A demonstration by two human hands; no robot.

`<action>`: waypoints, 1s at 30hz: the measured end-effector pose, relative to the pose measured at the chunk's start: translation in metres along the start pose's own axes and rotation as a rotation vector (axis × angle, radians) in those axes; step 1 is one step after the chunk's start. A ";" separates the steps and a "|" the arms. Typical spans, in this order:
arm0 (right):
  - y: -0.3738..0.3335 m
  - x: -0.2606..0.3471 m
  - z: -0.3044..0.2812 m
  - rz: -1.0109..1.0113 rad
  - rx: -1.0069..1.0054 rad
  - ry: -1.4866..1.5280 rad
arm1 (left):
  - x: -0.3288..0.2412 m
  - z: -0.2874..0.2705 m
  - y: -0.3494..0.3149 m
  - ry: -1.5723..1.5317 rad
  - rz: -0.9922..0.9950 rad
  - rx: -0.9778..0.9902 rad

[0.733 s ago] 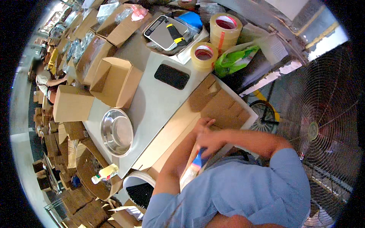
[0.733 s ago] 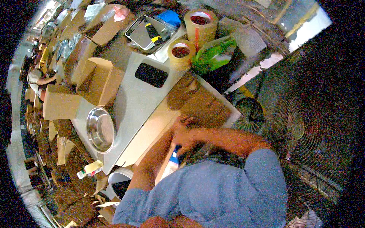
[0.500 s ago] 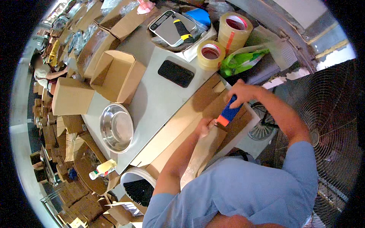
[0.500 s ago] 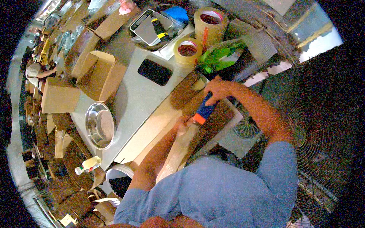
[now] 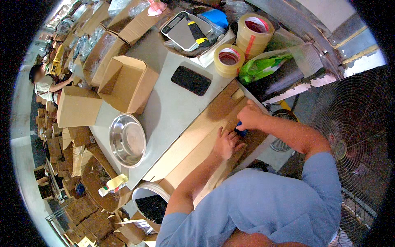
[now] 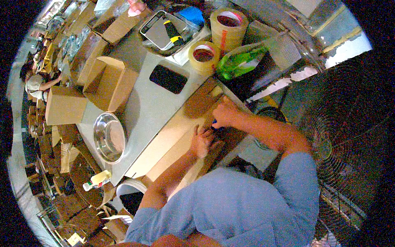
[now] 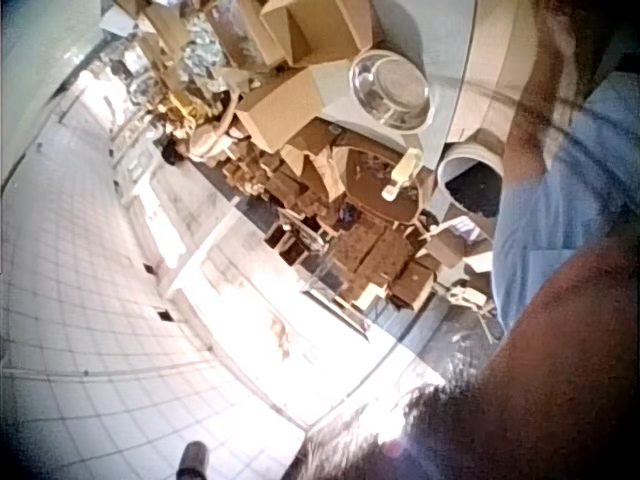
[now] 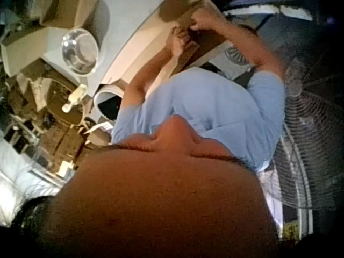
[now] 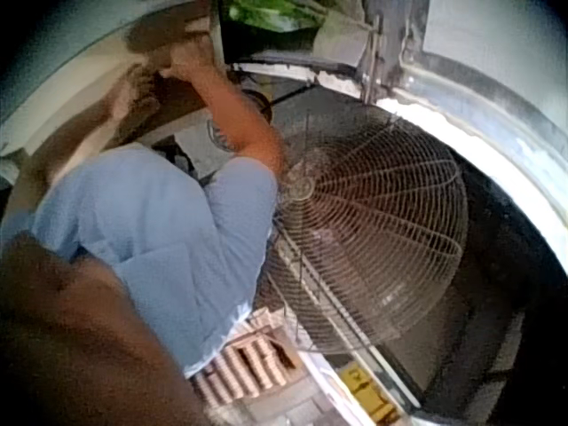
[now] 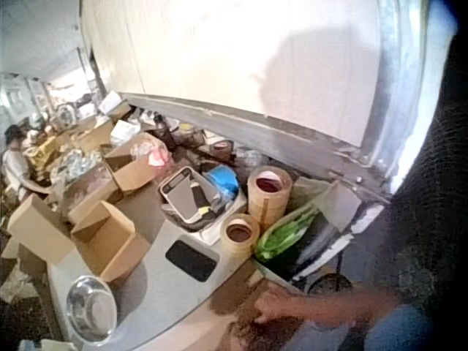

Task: The person places metal rails and plastic bags of components into a cardboard box, then uses a tape dispenser to seal the box.

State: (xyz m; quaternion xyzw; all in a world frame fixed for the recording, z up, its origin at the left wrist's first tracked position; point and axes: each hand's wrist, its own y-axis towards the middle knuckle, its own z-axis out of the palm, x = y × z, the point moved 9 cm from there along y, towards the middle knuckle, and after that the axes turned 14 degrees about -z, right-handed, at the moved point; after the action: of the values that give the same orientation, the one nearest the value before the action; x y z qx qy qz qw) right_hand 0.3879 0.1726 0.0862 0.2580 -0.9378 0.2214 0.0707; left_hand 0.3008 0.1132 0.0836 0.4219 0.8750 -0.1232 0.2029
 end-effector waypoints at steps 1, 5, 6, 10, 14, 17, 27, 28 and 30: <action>0.000 0.010 -0.003 0.006 -0.001 -0.005 | -0.004 0.001 0.001 0.021 -0.062 0.087; 0.008 0.035 -0.003 0.034 0.008 -0.190 | -0.015 0.010 0.001 0.076 -0.140 -0.003; 0.003 0.034 -0.018 0.067 -0.045 -0.202 | -0.016 0.014 0.002 0.078 -0.138 -0.014; -0.047 -0.001 -0.061 0.424 -0.296 0.121 | -0.014 0.052 0.009 0.303 -0.271 0.411; -0.090 -0.009 0.010 0.458 -0.590 0.201 | -0.008 0.043 -0.016 0.185 -0.335 0.036; -0.104 0.005 0.068 0.389 -0.586 0.205 | 0.004 0.028 -0.094 0.117 -0.466 -0.100; -0.032 0.065 0.099 0.262 -0.566 0.548 | 0.096 0.074 -0.590 -0.245 -1.982 -0.754; -0.021 0.081 0.089 0.225 -0.419 0.776 | 0.096 0.081 -0.611 -0.246 -1.995 -0.765; -0.016 0.055 0.117 0.312 -0.369 0.818 | 0.118 0.136 -0.601 -1.588 -1.602 -0.922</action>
State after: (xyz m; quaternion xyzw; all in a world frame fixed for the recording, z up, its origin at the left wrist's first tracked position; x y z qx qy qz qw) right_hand 0.3469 0.0827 0.0012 -0.0113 -0.8843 0.1423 0.4446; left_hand -0.2051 -0.2268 -0.0641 -0.5418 0.4820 -0.1151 0.6789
